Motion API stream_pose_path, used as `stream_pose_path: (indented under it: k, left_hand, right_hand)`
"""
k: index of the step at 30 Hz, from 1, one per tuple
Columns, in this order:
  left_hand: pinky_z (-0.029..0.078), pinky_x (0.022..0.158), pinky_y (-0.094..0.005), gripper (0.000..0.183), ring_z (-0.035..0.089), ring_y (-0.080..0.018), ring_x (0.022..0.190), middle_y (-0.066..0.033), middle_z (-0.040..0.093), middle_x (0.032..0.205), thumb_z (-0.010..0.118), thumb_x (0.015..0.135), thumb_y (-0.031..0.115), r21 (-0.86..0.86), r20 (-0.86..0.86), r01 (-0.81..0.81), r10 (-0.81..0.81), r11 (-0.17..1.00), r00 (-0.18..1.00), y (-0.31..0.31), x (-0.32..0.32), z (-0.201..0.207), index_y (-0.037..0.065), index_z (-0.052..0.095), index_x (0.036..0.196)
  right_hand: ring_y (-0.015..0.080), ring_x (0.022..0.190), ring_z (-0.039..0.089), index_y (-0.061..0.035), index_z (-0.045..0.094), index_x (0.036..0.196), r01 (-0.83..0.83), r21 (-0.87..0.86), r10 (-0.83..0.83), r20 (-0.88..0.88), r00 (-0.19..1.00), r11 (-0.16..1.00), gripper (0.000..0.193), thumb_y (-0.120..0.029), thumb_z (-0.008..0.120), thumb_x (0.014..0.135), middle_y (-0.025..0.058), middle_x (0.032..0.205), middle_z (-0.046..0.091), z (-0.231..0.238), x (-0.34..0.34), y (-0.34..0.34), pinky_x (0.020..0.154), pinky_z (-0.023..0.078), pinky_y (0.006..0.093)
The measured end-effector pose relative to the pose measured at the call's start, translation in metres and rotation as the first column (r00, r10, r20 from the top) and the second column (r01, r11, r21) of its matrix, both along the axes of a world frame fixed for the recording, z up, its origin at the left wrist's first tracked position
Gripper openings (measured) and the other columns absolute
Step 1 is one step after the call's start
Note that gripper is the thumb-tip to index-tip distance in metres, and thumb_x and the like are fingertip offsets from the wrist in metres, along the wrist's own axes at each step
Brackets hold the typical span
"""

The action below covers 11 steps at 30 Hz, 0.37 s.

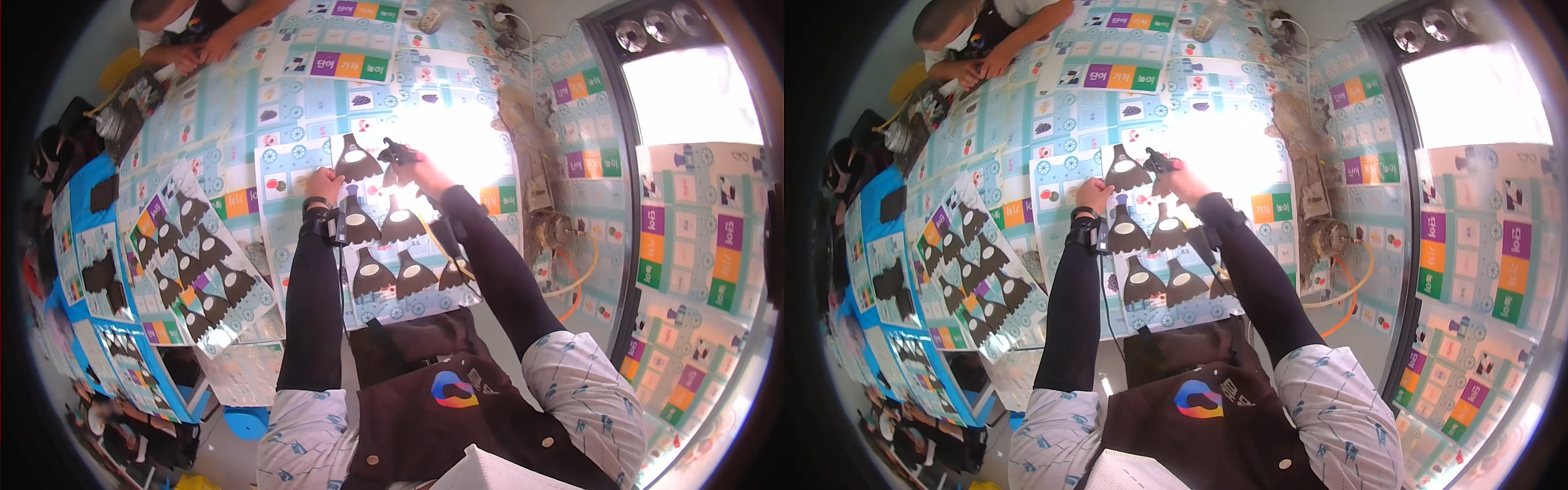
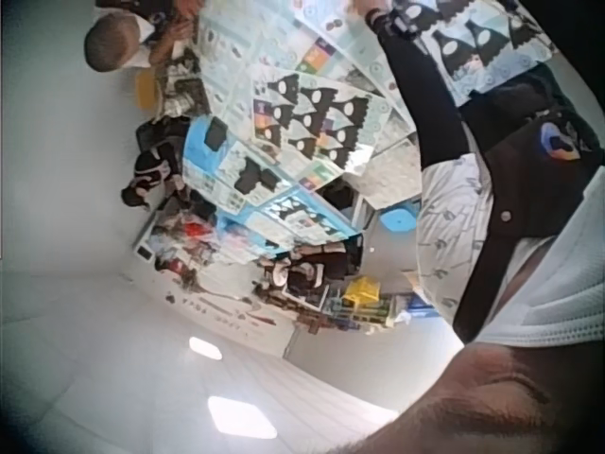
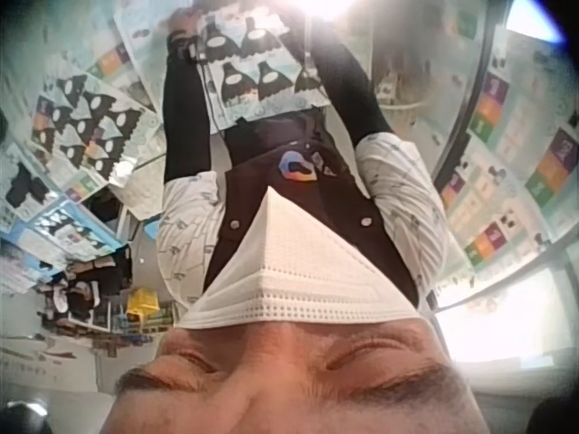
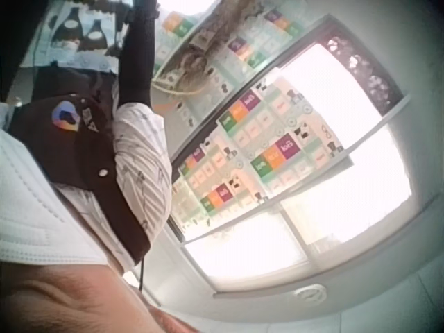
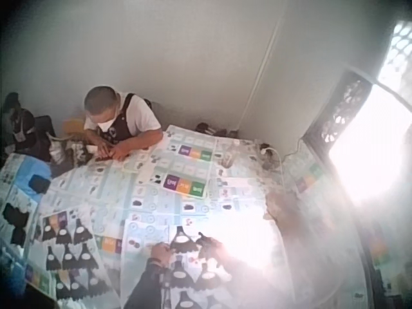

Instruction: Cutting and preparing shoe component patterns from a large sheet using a specialized hand tool.

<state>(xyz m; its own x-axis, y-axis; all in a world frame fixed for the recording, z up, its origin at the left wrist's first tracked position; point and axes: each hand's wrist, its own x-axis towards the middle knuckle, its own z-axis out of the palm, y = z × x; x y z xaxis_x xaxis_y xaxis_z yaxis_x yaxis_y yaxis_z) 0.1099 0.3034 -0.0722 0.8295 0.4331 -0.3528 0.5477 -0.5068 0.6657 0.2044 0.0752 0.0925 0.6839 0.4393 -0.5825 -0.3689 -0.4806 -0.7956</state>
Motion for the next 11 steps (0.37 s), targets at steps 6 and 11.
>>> stream_pose_path:
  k: [6,11]
  left_hand:
    - [0.050,0.068,-0.0414,0.023,0.064,-0.0309,0.076,-0.0112,0.067,0.078,0.073,0.079,0.027,0.279,0.000,0.009,-0.009,0.960,1.000,-0.021,0.000,0.026,0.008,0.061,0.082]
    - [0.052,0.077,-0.0425,0.021,0.064,-0.0304,0.094,-0.0107,0.066,0.099,0.066,0.086,0.023,0.369,-0.111,0.042,-0.001,0.929,0.994,-0.043,0.008,0.055,0.008,0.060,0.099]
  right_hand:
    - [0.0306,0.089,0.061,0.0007,0.049,0.108,0.023,-0.242,0.101,0.489,0.866,0.970,0.030,-0.008,0.058,0.081,0.0201,0.094,0.060,0.047,-0.043,-0.160,0.075,0.048,0.0374]
    - [0.0416,0.104,0.054,0.0016,0.038,0.132,0.061,-0.563,0.307,0.534,0.788,0.824,0.058,0.002,0.056,0.076,0.0279,0.110,0.053,0.019,-0.100,-0.270,0.094,0.042,0.0459]
